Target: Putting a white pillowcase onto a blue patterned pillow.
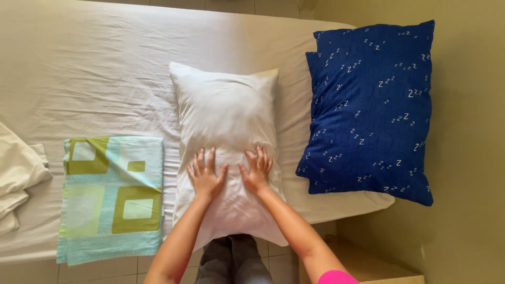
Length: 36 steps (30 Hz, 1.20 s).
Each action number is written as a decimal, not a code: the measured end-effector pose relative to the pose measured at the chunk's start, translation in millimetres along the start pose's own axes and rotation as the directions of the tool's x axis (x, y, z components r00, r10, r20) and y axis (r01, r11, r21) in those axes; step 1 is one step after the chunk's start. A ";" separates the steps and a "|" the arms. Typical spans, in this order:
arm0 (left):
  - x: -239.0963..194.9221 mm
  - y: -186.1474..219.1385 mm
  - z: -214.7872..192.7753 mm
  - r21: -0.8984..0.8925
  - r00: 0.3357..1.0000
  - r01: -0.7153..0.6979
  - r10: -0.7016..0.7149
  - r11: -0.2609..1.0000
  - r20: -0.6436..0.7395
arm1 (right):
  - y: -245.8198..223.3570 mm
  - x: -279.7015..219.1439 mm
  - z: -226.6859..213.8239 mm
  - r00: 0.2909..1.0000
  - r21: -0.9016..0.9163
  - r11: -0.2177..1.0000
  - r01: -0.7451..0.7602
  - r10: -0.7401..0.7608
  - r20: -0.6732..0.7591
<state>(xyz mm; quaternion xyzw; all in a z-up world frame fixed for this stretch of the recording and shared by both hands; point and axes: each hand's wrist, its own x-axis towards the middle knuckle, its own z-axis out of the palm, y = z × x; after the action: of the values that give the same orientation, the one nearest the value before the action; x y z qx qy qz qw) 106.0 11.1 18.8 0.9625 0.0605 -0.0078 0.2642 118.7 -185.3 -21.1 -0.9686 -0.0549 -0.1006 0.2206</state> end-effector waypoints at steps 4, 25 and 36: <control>34.5 -11.2 -11.0 -0.113 0.956 -0.227 0.199 0.967 -0.214 | 4.7 68.0 -7.6 0.990 0.112 0.988 0.101 -0.089 -0.108; 35.4 -7.8 15.9 0.105 0.933 -0.261 0.279 0.960 -0.227 | -10.8 51.0 -33.6 1.000 0.293 0.956 0.025 -0.018 -0.026; -93.6 -10.2 -38.8 -0.071 0.861 -0.467 0.435 0.881 -0.262 | -35.0 -46.4 -131.3 0.920 0.395 0.834 0.386 -0.318 -0.227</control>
<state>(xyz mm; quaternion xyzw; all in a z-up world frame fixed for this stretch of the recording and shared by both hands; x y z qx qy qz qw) 11.2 29.1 51.4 0.9240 -0.1352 0.1738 0.3127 45.8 -214.4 99.2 -0.8579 -0.2365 -0.1983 0.4108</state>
